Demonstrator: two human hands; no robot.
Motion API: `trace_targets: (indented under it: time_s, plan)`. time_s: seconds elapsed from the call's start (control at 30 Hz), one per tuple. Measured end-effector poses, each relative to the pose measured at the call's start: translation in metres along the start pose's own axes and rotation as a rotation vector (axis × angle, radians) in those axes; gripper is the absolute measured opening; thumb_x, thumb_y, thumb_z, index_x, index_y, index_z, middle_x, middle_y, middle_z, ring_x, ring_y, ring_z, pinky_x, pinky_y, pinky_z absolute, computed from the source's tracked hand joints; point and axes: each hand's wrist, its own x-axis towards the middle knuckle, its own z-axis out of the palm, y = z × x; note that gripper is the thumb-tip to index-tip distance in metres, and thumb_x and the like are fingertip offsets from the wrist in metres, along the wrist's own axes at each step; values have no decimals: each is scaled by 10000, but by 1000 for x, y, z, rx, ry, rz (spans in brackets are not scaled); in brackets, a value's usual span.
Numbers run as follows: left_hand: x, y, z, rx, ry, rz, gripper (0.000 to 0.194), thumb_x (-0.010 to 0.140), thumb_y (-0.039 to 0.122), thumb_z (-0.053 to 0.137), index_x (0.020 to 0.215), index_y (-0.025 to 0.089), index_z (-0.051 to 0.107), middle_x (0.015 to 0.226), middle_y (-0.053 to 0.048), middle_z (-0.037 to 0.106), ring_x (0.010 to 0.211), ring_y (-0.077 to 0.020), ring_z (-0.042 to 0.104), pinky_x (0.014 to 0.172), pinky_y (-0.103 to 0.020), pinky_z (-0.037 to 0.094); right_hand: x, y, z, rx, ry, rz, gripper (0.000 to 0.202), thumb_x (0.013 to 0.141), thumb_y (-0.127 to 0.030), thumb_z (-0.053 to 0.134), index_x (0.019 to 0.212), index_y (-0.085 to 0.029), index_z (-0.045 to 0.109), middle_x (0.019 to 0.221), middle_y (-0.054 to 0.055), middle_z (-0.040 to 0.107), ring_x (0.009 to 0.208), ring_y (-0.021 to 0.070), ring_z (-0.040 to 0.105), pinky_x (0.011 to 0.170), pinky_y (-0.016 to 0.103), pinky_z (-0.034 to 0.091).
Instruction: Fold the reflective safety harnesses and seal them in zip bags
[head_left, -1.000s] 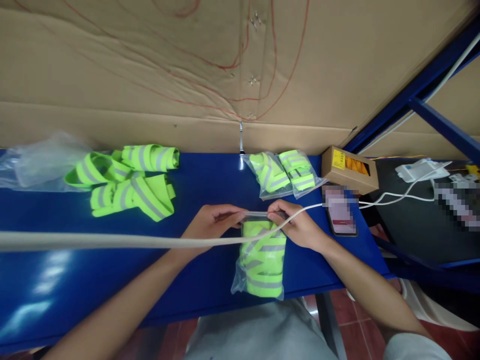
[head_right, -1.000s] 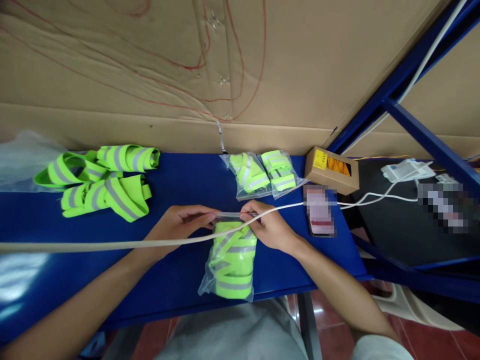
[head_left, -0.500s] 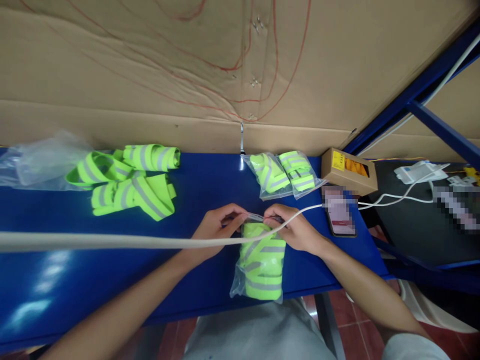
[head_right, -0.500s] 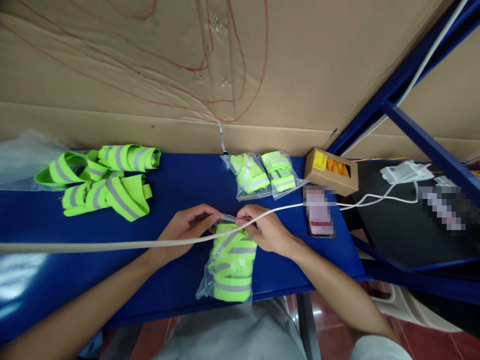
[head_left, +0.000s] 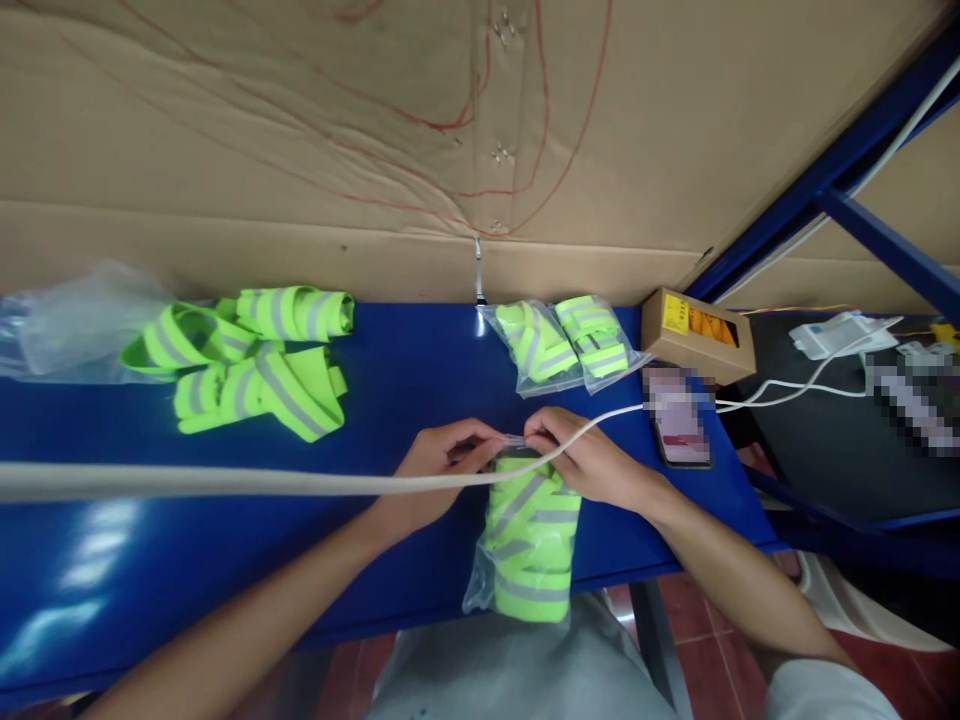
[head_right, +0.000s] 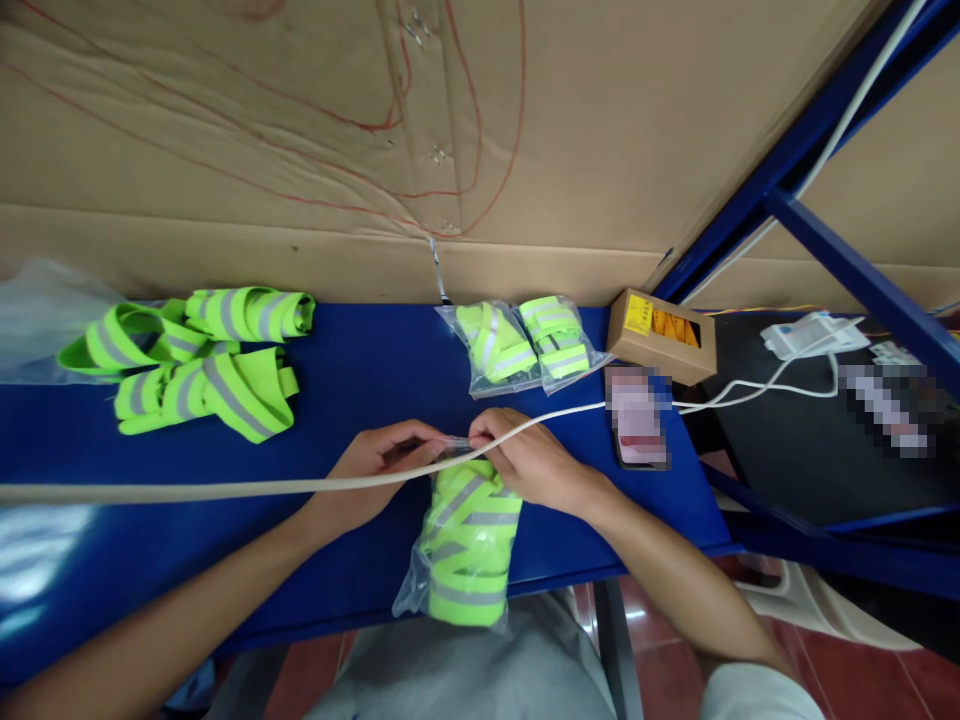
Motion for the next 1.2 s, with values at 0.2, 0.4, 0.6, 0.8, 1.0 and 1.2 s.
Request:
trace_targets:
  time_s: [0.2,0.4,0.6,0.8,1.0,1.2]
  plan:
    - [0,0,0,19,4,15,336,909,483,655,965,172,768,868,-41,747,727,-132,617,620,-206,430,-1,1,-4,80,-9,-29,29,986,-194,591,959,-190,582,885,21,631,800,144,594,724,248,439]
    - [0,-3,2,-1,-6,12,336,908,489,655,954,175,765,872,-42,748,743,-136,631,636,-204,451,-1,-1,-2,40,-14,-84,75,971,-119,566,964,-182,606,896,36,633,836,155,591,760,262,443]
    - [-1,-1,0,29,4,23,320,915,473,650,952,184,780,856,-34,753,712,-121,622,609,-187,434,2,-3,-1,162,0,-14,16,956,-166,601,959,-177,612,853,12,624,748,125,560,691,237,429]
    - [-1,4,1,7,-17,24,270,910,427,663,910,183,779,817,-20,750,719,-120,656,618,-169,461,3,-4,5,331,-64,104,67,936,-190,608,876,-169,587,711,-40,542,625,89,465,579,199,371]
    - [-1,3,5,26,-7,35,240,916,395,660,912,178,761,795,-12,729,723,-116,646,630,-163,468,2,-9,7,165,-17,-24,37,925,-139,598,903,-168,591,782,-14,566,685,101,493,623,215,378]
    - [1,-3,5,-163,-62,8,286,853,433,741,898,150,743,832,-38,726,713,-122,640,618,-177,466,0,-11,8,155,1,7,41,915,-136,611,940,-168,617,822,1,618,694,106,533,626,218,395]
